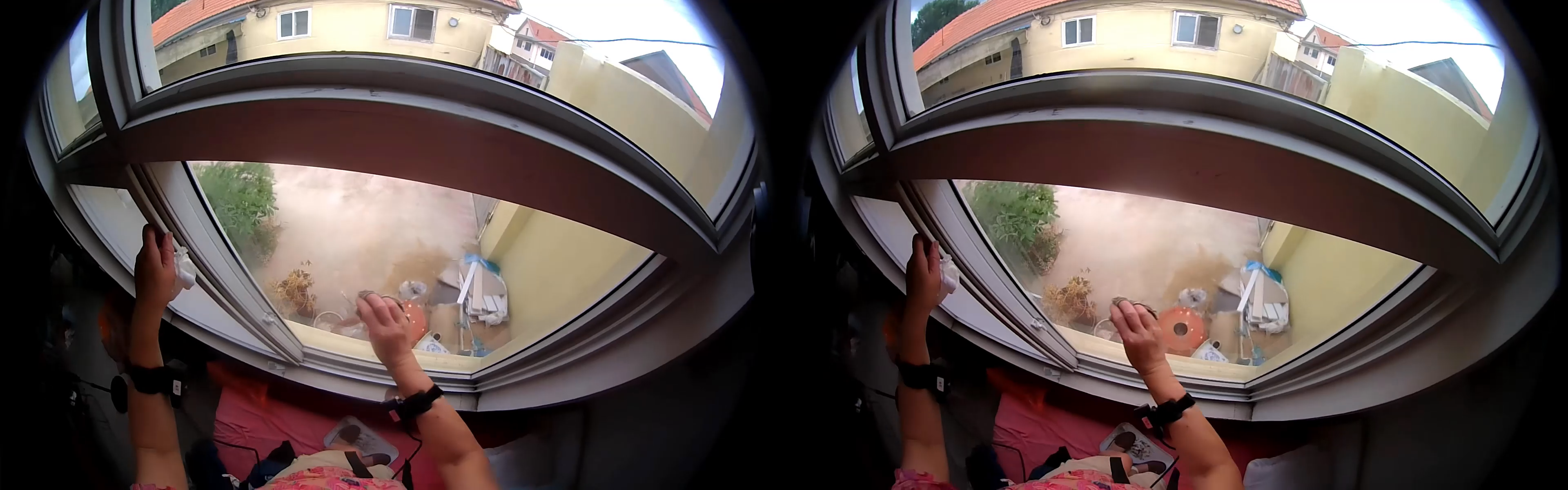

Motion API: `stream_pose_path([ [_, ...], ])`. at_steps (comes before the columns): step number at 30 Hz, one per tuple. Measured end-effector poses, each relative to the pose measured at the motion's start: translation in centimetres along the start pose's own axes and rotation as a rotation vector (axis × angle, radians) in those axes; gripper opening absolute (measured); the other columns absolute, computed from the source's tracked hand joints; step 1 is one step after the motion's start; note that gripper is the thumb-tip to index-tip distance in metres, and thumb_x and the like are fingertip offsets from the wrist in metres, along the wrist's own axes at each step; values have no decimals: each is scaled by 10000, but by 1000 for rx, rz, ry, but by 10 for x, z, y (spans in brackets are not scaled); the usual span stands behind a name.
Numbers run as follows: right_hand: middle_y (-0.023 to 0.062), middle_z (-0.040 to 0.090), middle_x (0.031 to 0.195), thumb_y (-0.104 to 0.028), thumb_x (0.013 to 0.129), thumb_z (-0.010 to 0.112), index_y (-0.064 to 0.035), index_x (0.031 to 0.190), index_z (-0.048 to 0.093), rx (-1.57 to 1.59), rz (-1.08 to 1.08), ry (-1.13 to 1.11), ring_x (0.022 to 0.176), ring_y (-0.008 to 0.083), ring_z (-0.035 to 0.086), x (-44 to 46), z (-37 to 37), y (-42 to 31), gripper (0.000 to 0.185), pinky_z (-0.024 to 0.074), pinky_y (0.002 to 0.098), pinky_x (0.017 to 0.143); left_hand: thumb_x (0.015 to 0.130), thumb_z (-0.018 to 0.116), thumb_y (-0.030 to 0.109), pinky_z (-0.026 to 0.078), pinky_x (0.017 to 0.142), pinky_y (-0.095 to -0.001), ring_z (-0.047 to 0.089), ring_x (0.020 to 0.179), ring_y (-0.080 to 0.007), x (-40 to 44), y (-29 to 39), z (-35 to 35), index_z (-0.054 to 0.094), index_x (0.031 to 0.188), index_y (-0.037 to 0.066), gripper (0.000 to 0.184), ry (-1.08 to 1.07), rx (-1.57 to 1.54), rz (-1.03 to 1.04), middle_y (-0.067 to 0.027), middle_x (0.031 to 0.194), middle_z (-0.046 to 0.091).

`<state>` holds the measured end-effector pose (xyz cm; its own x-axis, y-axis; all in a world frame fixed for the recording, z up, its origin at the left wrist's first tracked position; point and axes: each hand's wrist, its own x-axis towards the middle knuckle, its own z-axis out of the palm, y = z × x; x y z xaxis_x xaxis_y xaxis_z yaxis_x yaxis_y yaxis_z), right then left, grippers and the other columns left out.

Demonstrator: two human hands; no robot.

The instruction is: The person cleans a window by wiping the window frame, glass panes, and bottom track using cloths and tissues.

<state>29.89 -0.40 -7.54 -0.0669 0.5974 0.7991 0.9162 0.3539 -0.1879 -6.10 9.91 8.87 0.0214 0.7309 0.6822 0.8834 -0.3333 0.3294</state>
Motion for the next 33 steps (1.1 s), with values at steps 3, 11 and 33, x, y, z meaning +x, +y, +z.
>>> stream_pose_path([
  [3, 93, 584, 1051, 44, 745, 604, -58, 1062, 627, -119, 217, 352, 957, 259, 555, 16, -64, 34, 334, 472, 365, 841, 959, 479, 251, 451, 602, -498, 580, 761, -456, 0, 12, -1, 421, 1005, 35, 229, 31, 16, 23, -232, 791, 612],
  [11, 132, 547, 1115, 72, 821, 605, -16, 1096, 599, -304, 188, 513, 1011, 265, 566, 62, -111, 50, 289, 534, 352, 850, 933, 522, 247, 521, 574, -432, 633, 662, -371, 1, 13, -1, 435, 1016, 14, 262, 66, 161, 92, -186, 711, 621],
  [33, 150, 552, 1076, 51, 836, 585, 7, 1074, 597, -240, 30, 352, 997, 284, 568, 62, -130, 57, 243, 537, 365, 828, 927, 544, 251, 515, 585, -442, 624, 659, -392, 8, 16, -3, 427, 982, 23, 262, 175, 192, 88, -182, 723, 623],
])
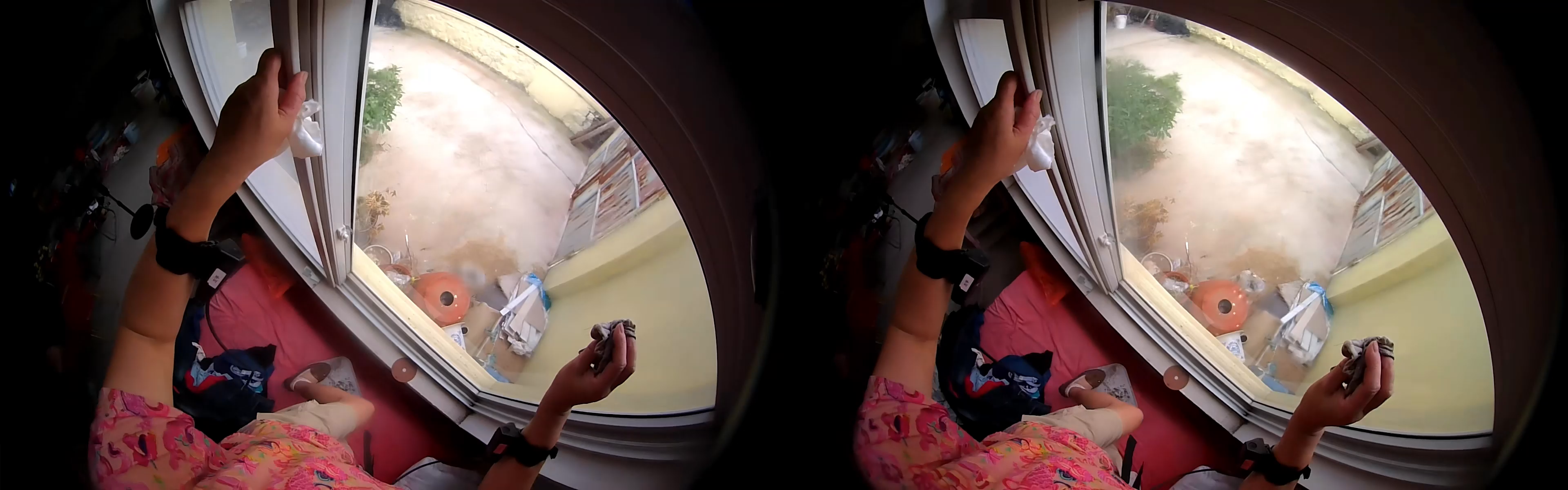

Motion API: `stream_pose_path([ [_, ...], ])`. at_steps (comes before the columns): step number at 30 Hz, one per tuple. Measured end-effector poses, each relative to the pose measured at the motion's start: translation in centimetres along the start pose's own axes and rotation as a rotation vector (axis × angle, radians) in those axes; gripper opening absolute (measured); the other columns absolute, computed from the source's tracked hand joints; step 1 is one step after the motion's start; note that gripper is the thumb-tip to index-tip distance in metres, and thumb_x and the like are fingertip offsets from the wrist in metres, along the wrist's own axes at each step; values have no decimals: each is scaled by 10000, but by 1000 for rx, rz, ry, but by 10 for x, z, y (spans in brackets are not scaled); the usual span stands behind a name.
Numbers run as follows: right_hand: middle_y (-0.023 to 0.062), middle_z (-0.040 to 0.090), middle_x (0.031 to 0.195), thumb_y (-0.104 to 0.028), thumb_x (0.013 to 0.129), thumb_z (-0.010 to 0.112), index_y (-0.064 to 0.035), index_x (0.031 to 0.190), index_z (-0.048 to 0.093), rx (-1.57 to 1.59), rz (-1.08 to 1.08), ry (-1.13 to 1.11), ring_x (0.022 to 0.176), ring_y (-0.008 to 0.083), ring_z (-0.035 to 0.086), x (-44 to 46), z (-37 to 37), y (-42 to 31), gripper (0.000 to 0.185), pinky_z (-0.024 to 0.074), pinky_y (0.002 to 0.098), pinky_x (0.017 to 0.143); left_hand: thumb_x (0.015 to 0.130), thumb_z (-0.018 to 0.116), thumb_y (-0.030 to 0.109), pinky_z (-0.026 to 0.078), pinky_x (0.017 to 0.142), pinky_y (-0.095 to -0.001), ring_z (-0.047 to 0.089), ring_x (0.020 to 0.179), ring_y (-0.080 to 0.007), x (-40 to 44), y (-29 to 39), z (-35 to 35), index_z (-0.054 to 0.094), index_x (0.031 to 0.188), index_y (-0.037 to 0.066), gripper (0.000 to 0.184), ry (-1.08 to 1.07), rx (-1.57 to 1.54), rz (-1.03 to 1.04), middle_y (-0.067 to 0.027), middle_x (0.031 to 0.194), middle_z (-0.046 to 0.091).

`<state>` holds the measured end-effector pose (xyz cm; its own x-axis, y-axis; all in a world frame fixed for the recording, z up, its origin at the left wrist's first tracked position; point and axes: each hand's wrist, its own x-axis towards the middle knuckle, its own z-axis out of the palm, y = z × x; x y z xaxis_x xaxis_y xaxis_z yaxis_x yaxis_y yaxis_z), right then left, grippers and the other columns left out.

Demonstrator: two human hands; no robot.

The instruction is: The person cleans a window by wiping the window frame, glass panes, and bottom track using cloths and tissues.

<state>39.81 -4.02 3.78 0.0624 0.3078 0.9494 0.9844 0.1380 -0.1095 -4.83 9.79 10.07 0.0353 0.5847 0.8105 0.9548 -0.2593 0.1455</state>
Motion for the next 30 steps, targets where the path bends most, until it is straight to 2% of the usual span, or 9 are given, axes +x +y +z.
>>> stream_pose_path([
  [4, 119, 510, 1180, 134, 810, 536, -2, 1112, 578, 304, 230, -93, 1041, 225, 553, -6, -16, -2, 334, 530, 311, 795, 928, 544, 236, 510, 555, -442, 617, 666, -407, 1, -12, 12, 416, 1015, 32, 256, 82, 56, 39, -201, 713, 618],
  [7, 131, 554, 1107, 124, 734, 618, 0, 1042, 604, 461, 416, -106, 1007, 240, 562, -30, -39, -7, 333, 474, 340, 877, 942, 519, 239, 509, 591, -462, 613, 721, -420, -1, -16, 12, 408, 1024, 51, 233, 104, 21, 39, -206, 779, 625],
  [9, 116, 561, 1094, 121, 732, 622, 0, 1021, 605, 597, 520, -210, 975, 209, 563, -57, -55, -1, 314, 465, 297, 858, 953, 498, 252, 497, 582, -467, 610, 720, -416, -1, -19, 12, 405, 1013, 56, 225, 122, 57, 13, -206, 782, 623],
  [12, 90, 557, 1085, 127, 750, 580, 22, 993, 604, 972, 933, -212, 936, 143, 555, -115, -74, 15, 266, 449, 246, 834, 969, 466, 275, 470, 564, -473, 601, 730, -417, -2, -34, 23, 404, 997, 63, 222, 158, 132, -35, -206, 778, 611],
  [20, 92, 637, 964, 125, 789, 575, 21, 1040, 596, 1076, 1347, -64, 860, 161, 628, -305, -102, 54, 273, 525, 282, 775, 1001, 393, 316, 432, 513, -440, 598, 676, -377, 22, -136, 57, 416, 990, 91, 226, 342, 287, 57, -164, 737, 598],
  [22, 60, 638, 964, 139, 787, 589, 12, 1069, 604, 1151, 1442, 17, 875, 137, 618, -344, -94, 53, 310, 510, 264, 784, 1004, 372, 340, 439, 507, -426, 602, 666, -360, 38, -170, 55, 433, 1092, 97, 266, 378, 497, 142, -171, 744, 593],
  [26, 91, 646, 961, 103, 810, 589, 13, 1077, 593, 1231, 1487, 129, 858, 152, 630, -403, -79, 60, 281, 525, 277, 769, 994, 395, 379, 460, 563, -383, 624, 708, -278, 54, -144, 67, 454, 1162, 74, 353, 673, 308, 268, -158, 797, 596],
  [28, 88, 647, 970, 89, 823, 588, 12, 1089, 589, 1334, 1515, 87, 866, 145, 628, -425, -70, 63, 276, 521, 273, 772, 934, 478, 384, 490, 672, -527, 608, 797, -455, 48, -67, 27, 444, 1017, 65, 332, 375, 222, -99, -265, 875, 637],
  [30, 87, 647, 974, 83, 826, 589, 11, 1091, 589, 1356, 1482, 92, 869, 144, 628, -441, -60, 69, 275, 519, 271, 773, 934, 485, 375, 484, 679, -517, 604, 793, -458, 53, -71, 33, 456, 995, 49, 333, 418, 110, -49, -260, 869, 637],
])
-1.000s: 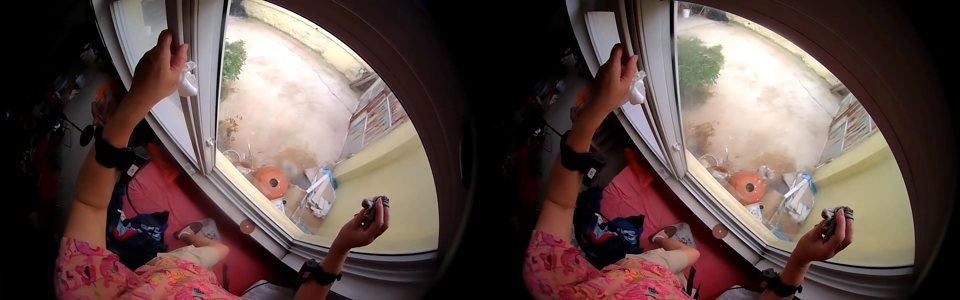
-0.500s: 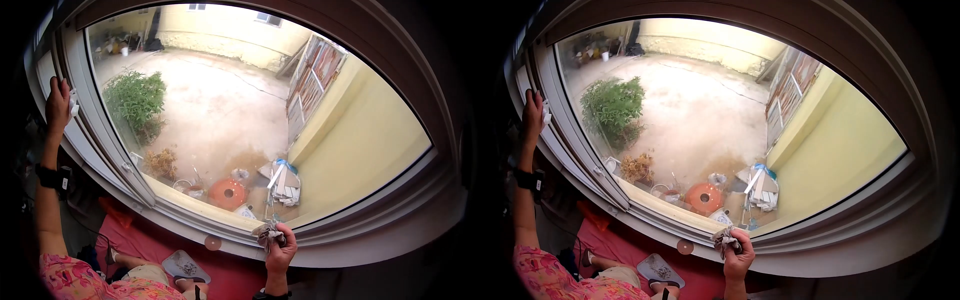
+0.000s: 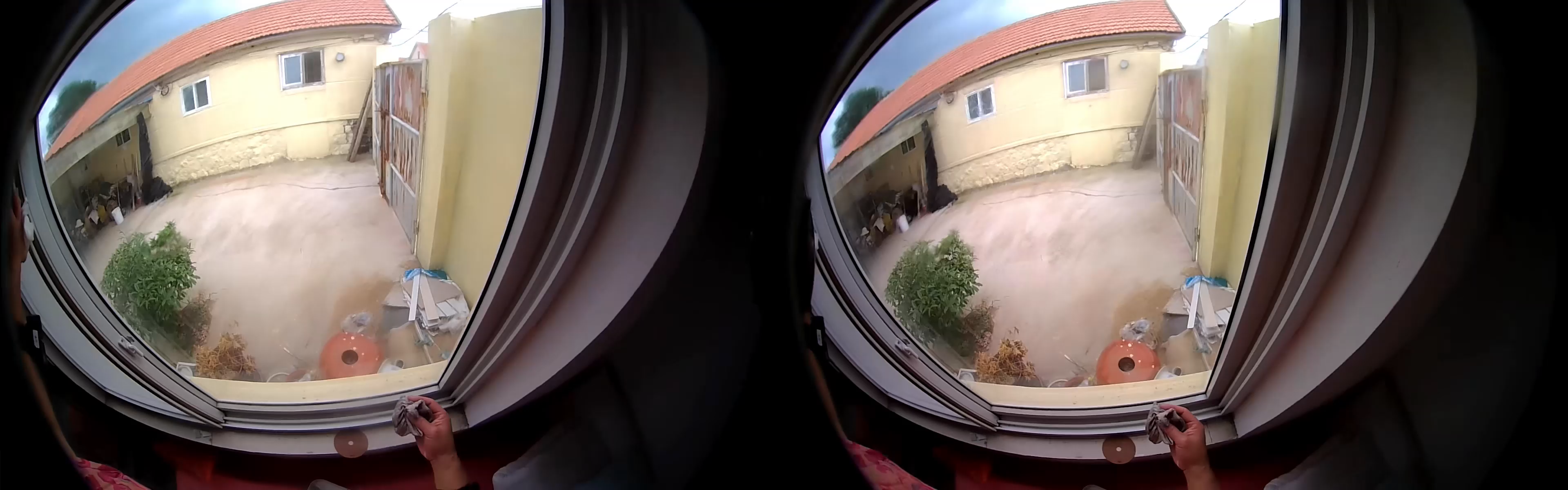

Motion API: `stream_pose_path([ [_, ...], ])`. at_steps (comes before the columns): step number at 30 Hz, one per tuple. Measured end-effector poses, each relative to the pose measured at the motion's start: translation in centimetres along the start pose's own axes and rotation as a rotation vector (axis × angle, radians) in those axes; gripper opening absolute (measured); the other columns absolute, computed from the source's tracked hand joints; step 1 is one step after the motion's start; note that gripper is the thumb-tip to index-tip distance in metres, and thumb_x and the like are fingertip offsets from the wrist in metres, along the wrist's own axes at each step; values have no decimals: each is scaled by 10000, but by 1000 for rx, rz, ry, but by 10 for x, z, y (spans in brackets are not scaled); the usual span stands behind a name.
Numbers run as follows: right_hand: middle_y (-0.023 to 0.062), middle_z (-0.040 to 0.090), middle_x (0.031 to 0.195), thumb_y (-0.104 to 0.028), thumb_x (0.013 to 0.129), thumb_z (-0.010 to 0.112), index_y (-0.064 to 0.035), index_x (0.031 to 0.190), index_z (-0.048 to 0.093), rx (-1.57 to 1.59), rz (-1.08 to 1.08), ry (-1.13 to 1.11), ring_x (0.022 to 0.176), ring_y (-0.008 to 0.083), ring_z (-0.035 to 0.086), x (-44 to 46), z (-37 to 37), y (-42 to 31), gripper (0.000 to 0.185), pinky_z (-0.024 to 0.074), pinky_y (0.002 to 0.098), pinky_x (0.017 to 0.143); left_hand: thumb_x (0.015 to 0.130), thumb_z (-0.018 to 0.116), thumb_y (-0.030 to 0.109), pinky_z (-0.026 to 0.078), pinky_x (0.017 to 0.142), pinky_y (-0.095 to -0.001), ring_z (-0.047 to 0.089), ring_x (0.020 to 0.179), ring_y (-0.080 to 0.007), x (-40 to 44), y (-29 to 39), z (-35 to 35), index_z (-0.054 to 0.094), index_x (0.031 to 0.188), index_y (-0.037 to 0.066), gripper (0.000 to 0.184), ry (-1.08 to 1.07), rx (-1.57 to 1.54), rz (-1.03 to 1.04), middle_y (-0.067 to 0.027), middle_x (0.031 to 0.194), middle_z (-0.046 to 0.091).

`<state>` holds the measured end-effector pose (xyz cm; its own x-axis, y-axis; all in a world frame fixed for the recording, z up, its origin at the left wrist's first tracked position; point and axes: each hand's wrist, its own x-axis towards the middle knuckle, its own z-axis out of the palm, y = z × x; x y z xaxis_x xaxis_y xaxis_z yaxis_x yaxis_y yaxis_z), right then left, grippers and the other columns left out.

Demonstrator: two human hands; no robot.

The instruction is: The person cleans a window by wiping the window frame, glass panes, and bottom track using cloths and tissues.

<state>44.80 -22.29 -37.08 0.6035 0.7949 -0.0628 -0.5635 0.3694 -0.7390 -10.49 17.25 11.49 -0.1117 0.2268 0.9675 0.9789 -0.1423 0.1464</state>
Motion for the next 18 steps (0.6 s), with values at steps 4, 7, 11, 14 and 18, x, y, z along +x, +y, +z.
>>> stream_pose_path([
  [4, 86, 645, 1010, 89, 836, 580, 14, 1130, 582, 21, -42, -89, 895, 141, 625, 13, -20, 32, 303, 514, 262, 807, 908, 536, 427, 490, 775, -435, 614, 852, -370, 15, -7, 20, 521, 978, -13, 446, 22, -215, -33, -217, 924, 642],
  [7, 97, 640, 1023, 75, 841, 584, 11, 1132, 580, 29, -93, -105, 905, 155, 628, 20, -30, 62, 299, 521, 275, 814, 893, 581, 391, 507, 716, -398, 602, 793, -298, 3, -4, 31, 532, 942, -33, 430, 83, -510, -99, -185, 882, 630],
  [11, 98, 636, 1008, 67, 845, 577, 10, 1143, 568, 212, -110, -117, 901, 173, 628, 33, -12, 94, 303, 528, 299, 806, 909, 520, 315, 479, 600, -361, 578, 676, -231, -55, -12, 58, 529, 937, 11, 305, 197, -661, -52, -133, 785, 598],
  [14, 94, 635, 985, 44, 856, 568, 2, 1137, 566, 235, -80, -45, 879, 180, 628, 46, 21, 111, 285, 523, 312, 806, 967, 473, 379, 380, 591, -272, 452, 651, -98, -100, -3, 51, 460, 1079, 80, 320, 184, -826, -3, -36, 780, 497],
  [18, 78, 632, 974, 31, 854, 581, -1, 1153, 557, 129, -131, -133, 891, 161, 622, 43, 91, 92, 301, 513, 289, 815, 924, 536, 338, 292, 534, -214, 373, 580, -51, -252, 63, -24, 412, 1127, 66, 361, -386, -1201, -47, 27, 677, 410],
])
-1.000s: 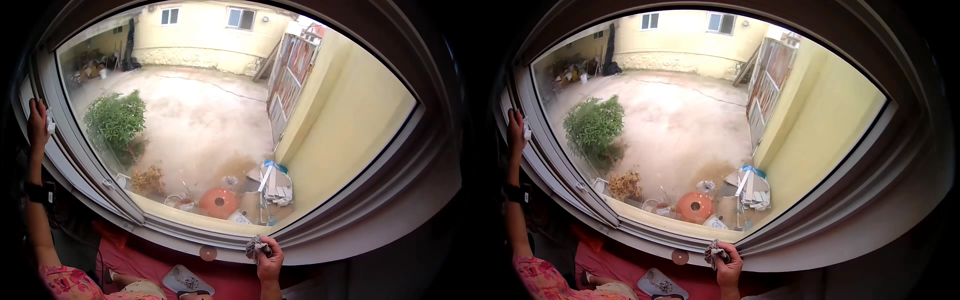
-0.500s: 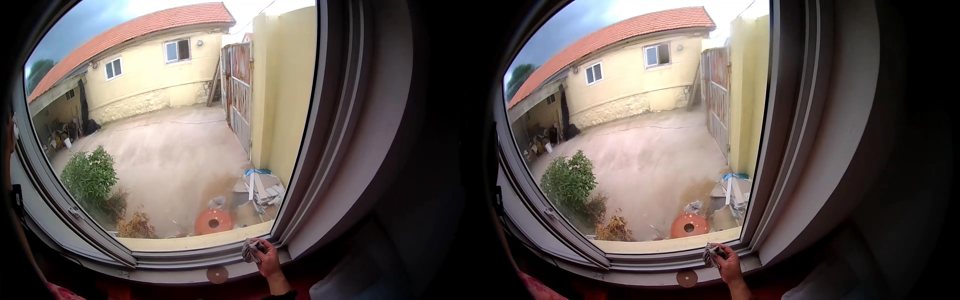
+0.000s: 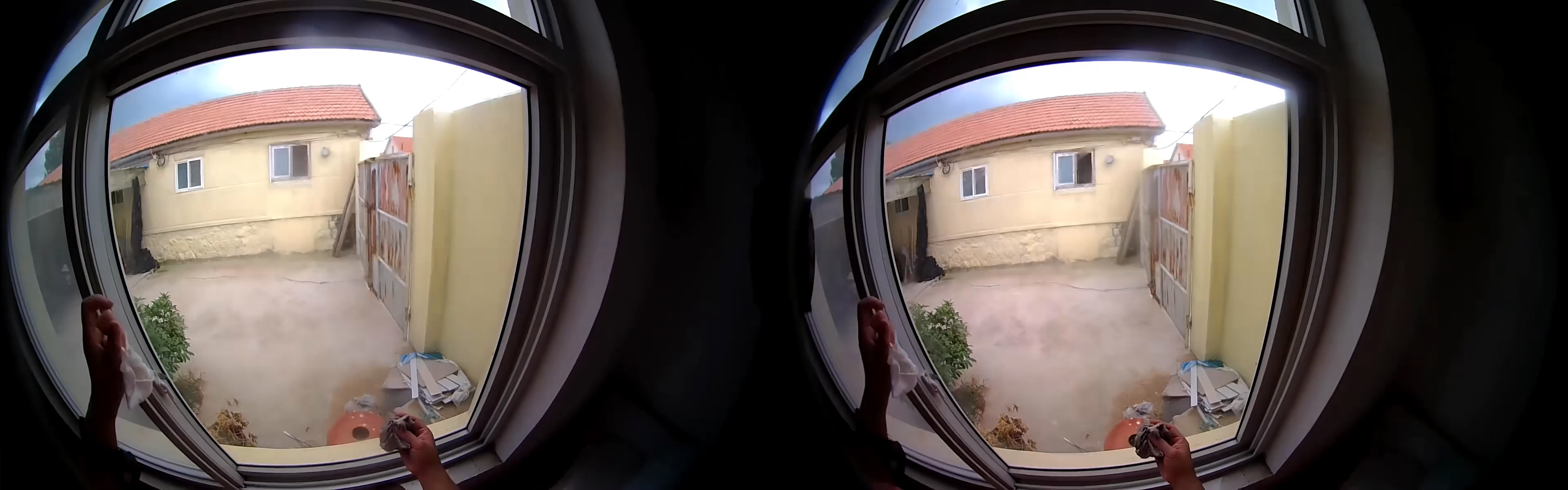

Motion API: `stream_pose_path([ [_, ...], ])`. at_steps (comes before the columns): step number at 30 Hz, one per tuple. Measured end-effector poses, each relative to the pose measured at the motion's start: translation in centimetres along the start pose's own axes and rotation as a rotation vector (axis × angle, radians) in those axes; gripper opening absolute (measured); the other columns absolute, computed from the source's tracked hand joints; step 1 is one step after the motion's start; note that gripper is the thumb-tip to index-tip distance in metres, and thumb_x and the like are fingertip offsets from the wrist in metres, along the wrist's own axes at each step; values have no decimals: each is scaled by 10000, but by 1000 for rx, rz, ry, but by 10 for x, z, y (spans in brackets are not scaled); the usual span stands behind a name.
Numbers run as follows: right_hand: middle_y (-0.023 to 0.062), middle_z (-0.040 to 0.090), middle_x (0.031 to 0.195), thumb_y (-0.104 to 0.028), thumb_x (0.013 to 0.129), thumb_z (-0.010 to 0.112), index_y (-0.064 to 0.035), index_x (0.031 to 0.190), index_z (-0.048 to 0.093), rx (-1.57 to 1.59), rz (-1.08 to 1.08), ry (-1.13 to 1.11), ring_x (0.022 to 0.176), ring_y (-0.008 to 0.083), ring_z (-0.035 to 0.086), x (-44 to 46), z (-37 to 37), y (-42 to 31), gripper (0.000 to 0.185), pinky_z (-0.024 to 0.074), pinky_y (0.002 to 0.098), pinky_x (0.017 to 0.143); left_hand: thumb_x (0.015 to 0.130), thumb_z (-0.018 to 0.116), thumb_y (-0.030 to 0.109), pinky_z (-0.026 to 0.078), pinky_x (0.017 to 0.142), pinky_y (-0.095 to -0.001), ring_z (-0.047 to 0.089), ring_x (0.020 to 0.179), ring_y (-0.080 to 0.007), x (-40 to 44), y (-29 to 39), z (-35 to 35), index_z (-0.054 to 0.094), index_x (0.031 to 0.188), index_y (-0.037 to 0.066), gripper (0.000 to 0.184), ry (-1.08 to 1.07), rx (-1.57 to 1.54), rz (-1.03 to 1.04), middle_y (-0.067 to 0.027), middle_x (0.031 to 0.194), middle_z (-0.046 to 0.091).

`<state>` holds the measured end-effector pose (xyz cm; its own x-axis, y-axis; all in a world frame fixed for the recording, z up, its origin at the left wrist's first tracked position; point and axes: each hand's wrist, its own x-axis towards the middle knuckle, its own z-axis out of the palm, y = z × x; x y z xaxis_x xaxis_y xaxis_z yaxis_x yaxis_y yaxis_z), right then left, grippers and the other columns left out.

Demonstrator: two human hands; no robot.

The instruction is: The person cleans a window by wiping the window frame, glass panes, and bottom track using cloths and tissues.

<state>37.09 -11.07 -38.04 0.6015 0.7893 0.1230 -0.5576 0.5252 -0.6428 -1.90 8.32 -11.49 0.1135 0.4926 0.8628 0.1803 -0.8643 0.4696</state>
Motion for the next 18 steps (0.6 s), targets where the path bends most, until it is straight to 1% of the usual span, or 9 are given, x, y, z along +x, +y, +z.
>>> stream_pose_path([
  [1, 77, 630, 977, 27, 854, 584, -3, 1153, 550, -7, -9, -39, 892, 159, 620, 1, 11, 1, 302, 511, 288, 810, 908, 562, 339, 274, 515, -202, 361, 558, -39, -33, 7, 17, 401, 1146, 62, 400, -140, -82, -69, 41, 644, 392],
  [5, 52, 599, 973, -2, 837, 649, -27, 1090, 499, -156, -22, -124, 923, 129, 592, -8, 64, 22, 296, 492, 259, 823, 842, 668, 180, 418, 526, -220, 511, 552, -78, -121, -20, 77, 195, 1400, 20, 748, -846, -252, -390, -29, 657, 544],
  [8, 85, 597, 1000, 8, 829, 652, -21, 1085, 467, -398, 30, -179, 963, 135, 589, -31, 103, 44, 317, 486, 261, 819, 824, 684, 161, 470, 568, -243, 572, 615, -107, -163, -29, 124, 95, 1445, 30, 866, -1119, -436, -472, -58, 702, 576],
  [9, 84, 606, 993, 1, 834, 650, -26, 1099, 469, -300, 51, -206, 934, 124, 598, -37, 104, 59, 322, 489, 246, 785, 815, 690, 156, 481, 583, -251, 598, 648, -127, -177, -32, 136, 69, 1454, 32, 899, -1187, -483, -528, -72, 727, 588],
  [10, 80, 617, 986, -7, 844, 639, -26, 1117, 474, -436, 118, -192, 896, 113, 605, -45, 114, 56, 319, 496, 244, 758, 798, 695, 133, 494, 670, -268, 619, 773, -164, -198, -30, 149, 128, 1434, 20, 859, -1012, -638, -537, -106, 835, 615],
  [11, 74, 627, 980, -33, 863, 625, -20, 1132, 478, -474, 161, -217, 865, 105, 610, -50, 113, 62, 307, 504, 250, 757, 790, 694, 126, 485, 760, -292, 598, 870, -172, -215, -50, 161, 239, 1380, 20, 753, -991, -474, -230, -129, 928, 620],
  [14, 79, 616, 1018, -75, 885, 610, -21, 1193, 474, -441, 156, -175, 923, 106, 593, -57, 99, 84, 341, 498, 259, 797, 832, 627, 71, 470, 787, -288, 585, 894, -154, -232, -46, 163, 451, 1179, 3, 395, -970, -571, -592, -102, 963, 623],
  [16, 91, 600, 1070, -116, 897, 604, -20, 1270, 445, -305, 286, -220, 987, 130, 576, -64, 85, 99, 417, 485, 276, 840, 850, 575, 9, 466, 756, -267, 580, 872, -139, -251, -61, 160, 544, 1046, 2, 198, -937, -713, -894, -46, 942, 613],
  [18, 94, 592, 1087, -127, 901, 600, -22, 1286, 444, -445, 254, -171, 1009, 145, 569, -76, 76, 99, 428, 478, 285, 861, 848, 577, 11, 465, 750, -262, 573, 860, -132, -263, -70, 158, 544, 1051, 9, 205, -954, -687, -991, -37, 929, 606],
])
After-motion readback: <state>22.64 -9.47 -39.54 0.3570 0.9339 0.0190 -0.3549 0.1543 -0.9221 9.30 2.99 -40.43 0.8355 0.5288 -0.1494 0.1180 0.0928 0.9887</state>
